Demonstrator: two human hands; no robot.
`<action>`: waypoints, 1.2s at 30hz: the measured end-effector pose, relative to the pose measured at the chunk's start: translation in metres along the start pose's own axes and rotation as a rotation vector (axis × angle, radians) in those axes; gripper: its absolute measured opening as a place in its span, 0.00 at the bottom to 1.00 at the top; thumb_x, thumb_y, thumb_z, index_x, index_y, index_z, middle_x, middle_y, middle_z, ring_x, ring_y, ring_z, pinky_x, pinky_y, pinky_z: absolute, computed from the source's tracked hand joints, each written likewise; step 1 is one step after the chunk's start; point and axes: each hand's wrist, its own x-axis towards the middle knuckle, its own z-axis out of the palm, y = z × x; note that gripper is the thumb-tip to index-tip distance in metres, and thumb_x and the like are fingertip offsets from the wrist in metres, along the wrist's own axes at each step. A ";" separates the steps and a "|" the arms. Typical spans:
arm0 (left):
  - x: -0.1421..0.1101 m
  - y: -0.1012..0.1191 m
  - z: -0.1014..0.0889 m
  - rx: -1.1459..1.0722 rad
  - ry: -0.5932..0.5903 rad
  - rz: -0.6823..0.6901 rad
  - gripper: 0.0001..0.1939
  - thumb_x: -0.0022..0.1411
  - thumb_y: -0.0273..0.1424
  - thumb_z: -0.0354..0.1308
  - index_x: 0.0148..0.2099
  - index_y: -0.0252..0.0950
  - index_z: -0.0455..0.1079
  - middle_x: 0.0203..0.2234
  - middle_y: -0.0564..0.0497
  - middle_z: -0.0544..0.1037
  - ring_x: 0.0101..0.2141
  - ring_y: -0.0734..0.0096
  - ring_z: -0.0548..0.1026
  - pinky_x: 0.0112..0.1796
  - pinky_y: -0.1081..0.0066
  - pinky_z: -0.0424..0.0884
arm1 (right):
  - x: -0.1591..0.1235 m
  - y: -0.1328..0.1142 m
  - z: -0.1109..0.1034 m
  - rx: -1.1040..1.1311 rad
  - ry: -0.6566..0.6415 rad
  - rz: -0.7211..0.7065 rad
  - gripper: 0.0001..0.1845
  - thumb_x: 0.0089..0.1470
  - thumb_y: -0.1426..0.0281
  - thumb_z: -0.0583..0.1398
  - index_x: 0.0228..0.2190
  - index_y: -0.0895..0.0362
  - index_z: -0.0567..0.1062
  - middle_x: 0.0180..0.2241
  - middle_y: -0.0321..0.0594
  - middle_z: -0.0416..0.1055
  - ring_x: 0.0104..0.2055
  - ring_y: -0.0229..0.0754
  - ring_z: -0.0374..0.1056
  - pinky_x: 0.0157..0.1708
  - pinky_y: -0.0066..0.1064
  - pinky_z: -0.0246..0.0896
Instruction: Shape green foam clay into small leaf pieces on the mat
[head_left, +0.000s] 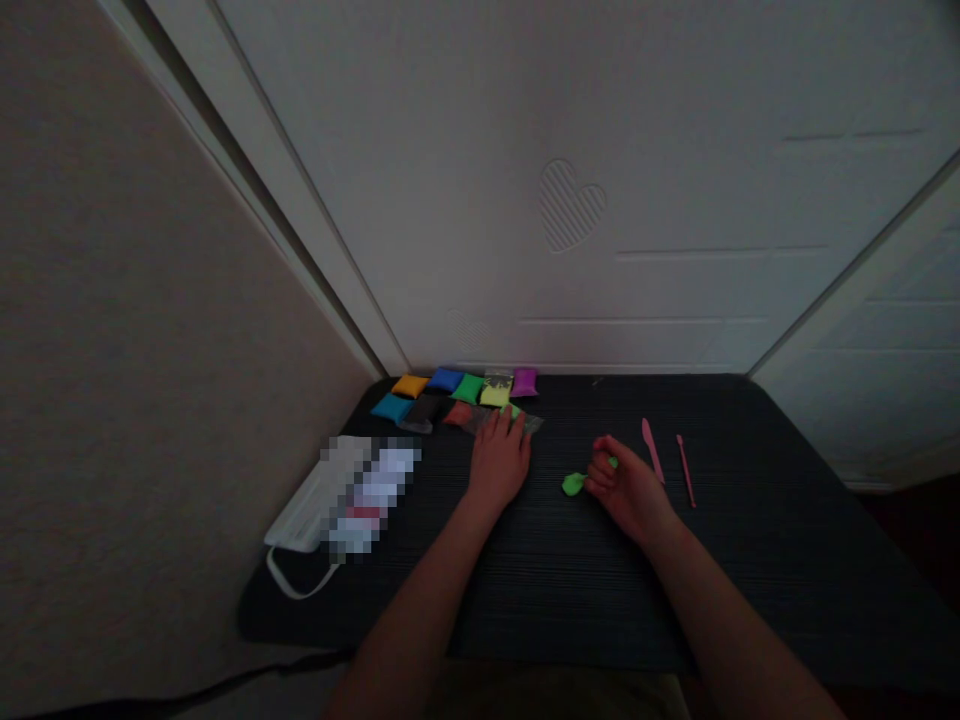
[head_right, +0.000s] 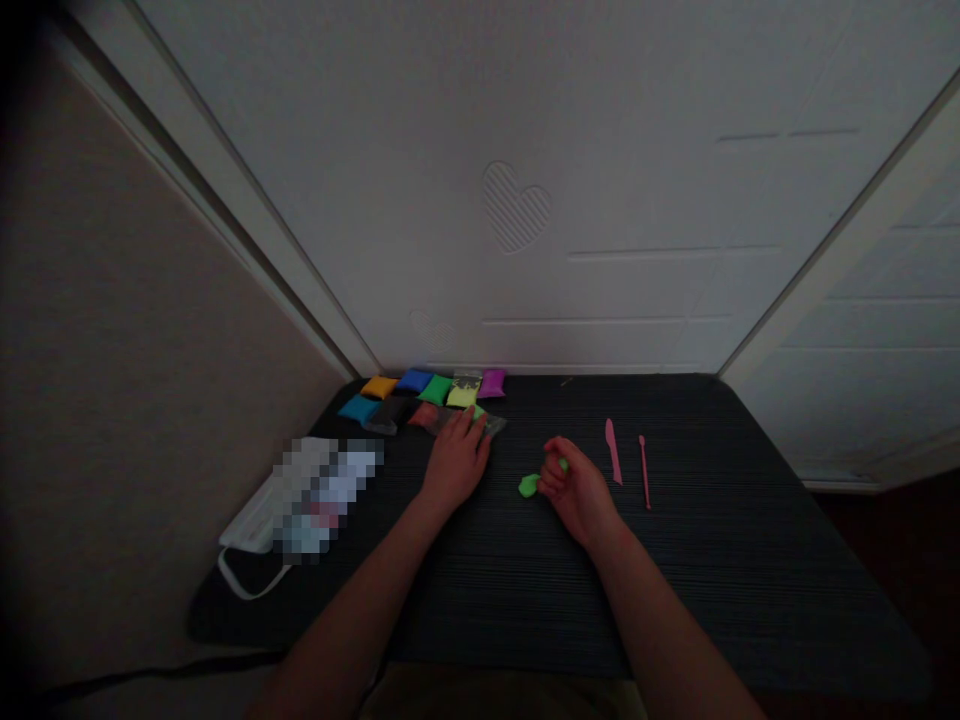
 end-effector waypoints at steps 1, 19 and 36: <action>0.000 0.002 0.004 0.015 -0.012 0.008 0.20 0.59 0.33 0.43 0.53 0.35 0.58 0.53 0.43 0.60 0.53 0.56 0.55 0.49 0.57 0.55 | 0.000 0.001 0.001 -0.015 0.001 -0.009 0.04 0.47 0.68 0.58 0.28 0.56 0.69 0.17 0.27 0.56 0.16 0.27 0.52 0.16 0.20 0.49; 0.015 -0.004 0.019 0.127 -0.019 -0.154 0.27 0.59 0.38 0.43 0.59 0.41 0.46 0.57 0.43 0.51 0.54 0.53 0.53 0.47 0.54 0.55 | -0.002 0.014 0.004 -0.204 -0.060 0.010 0.15 0.54 0.61 0.51 0.26 0.58 0.67 0.15 0.26 0.46 0.17 0.28 0.44 0.19 0.25 0.40; -0.017 0.026 -0.011 -0.495 -0.064 0.089 0.12 0.59 0.30 0.45 0.44 0.36 0.64 0.39 0.48 0.71 0.43 0.67 0.66 0.46 0.64 0.62 | -0.004 0.014 0.010 -0.209 -0.030 -0.068 0.13 0.51 0.60 0.54 0.34 0.56 0.70 0.19 0.31 0.60 0.18 0.30 0.52 0.21 0.27 0.51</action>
